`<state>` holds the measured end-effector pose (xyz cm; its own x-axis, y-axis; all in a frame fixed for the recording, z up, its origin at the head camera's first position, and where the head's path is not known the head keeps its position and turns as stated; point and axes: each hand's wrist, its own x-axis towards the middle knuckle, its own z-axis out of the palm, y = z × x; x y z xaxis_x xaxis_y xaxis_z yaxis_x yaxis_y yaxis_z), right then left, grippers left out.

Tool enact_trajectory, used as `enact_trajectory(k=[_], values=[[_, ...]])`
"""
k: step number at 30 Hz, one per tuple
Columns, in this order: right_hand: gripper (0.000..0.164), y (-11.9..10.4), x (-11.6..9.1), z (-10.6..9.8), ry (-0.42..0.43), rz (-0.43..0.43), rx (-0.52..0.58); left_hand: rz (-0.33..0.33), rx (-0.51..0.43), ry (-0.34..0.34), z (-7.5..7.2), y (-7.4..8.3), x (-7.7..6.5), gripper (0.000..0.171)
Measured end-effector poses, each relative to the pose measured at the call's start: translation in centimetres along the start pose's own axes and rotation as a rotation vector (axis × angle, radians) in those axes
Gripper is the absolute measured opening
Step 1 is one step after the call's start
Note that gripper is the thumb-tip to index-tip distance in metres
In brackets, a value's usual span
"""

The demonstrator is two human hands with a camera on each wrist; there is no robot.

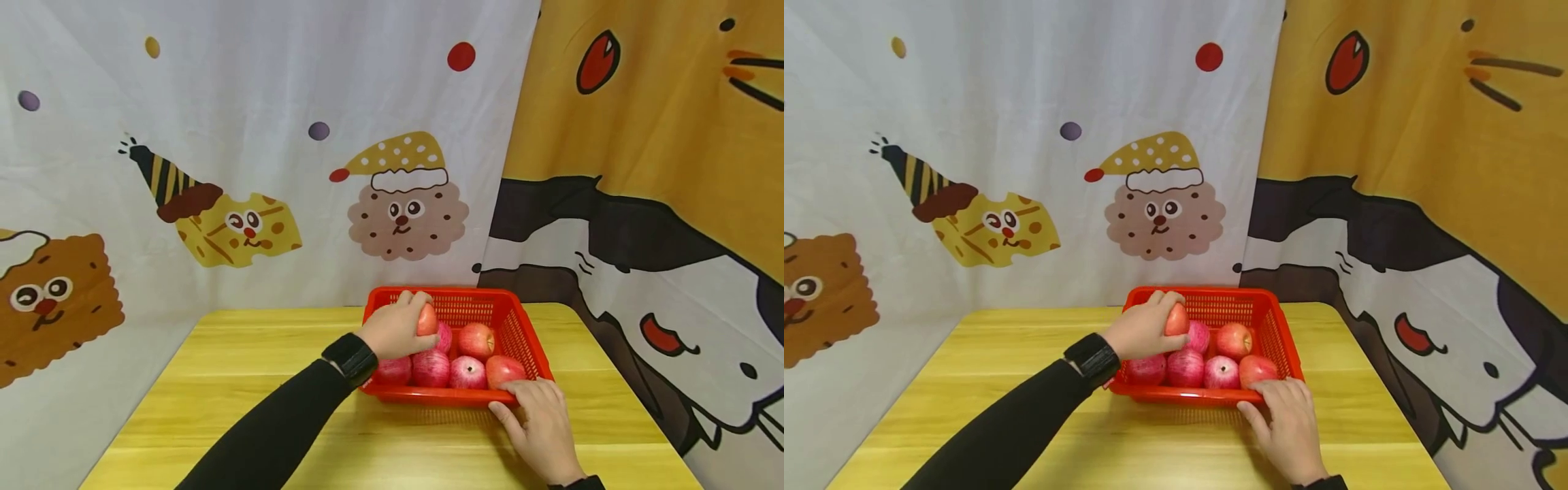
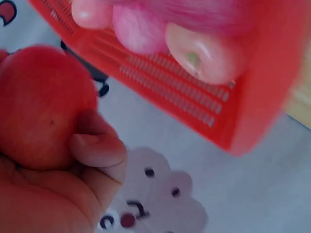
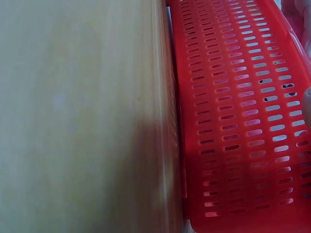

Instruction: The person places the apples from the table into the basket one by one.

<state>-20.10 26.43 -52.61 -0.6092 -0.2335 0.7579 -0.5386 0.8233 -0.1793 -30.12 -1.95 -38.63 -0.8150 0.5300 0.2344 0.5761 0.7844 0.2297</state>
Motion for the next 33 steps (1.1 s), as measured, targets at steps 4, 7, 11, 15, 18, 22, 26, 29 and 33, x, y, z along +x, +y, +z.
enact_trajectory(k=[4,7,11,15,18,22,26,29,33], values=[[0.036,0.0,0.0,-0.1,-0.02,0.013,-0.006,0.001,0.112,-0.099,1.6,1.8,1.3,0.077],[0.036,0.0,0.0,-0.1,-0.038,0.031,-0.005,0.007,0.176,-0.124,2.7,2.8,1.7,0.078],[0.036,-0.1,0.1,-0.2,-0.049,0.045,-0.006,0.01,0.222,-0.134,4.0,3.8,2.0,0.079],[0.035,0.0,0.0,-0.2,-0.046,0.04,-0.006,0.007,0.253,-0.126,5.1,4.2,2.1,0.08],[0.036,-0.1,0.0,-0.1,-0.047,0.04,-0.002,0.008,0.253,-0.112,5.5,4.3,2.1,0.079],[0.036,-0.1,-0.1,-0.1,-0.053,0.043,-0.006,0.028,0.272,-0.14,5.7,4.7,1.9,0.083],[0.036,-0.1,-0.1,-0.2,-0.06,0.05,-0.009,0.053,0.315,-0.201,5.4,5.4,1.6,0.091],[0.036,-0.2,0.0,-0.2,-0.06,0.051,-0.009,0.053,0.341,-0.233,5.1,5.8,1.3,0.097],[0.037,-0.3,0.0,-0.3,-0.058,0.05,-0.014,0.023,0.351,-0.227,4.9,5.9,1.2,0.103]])
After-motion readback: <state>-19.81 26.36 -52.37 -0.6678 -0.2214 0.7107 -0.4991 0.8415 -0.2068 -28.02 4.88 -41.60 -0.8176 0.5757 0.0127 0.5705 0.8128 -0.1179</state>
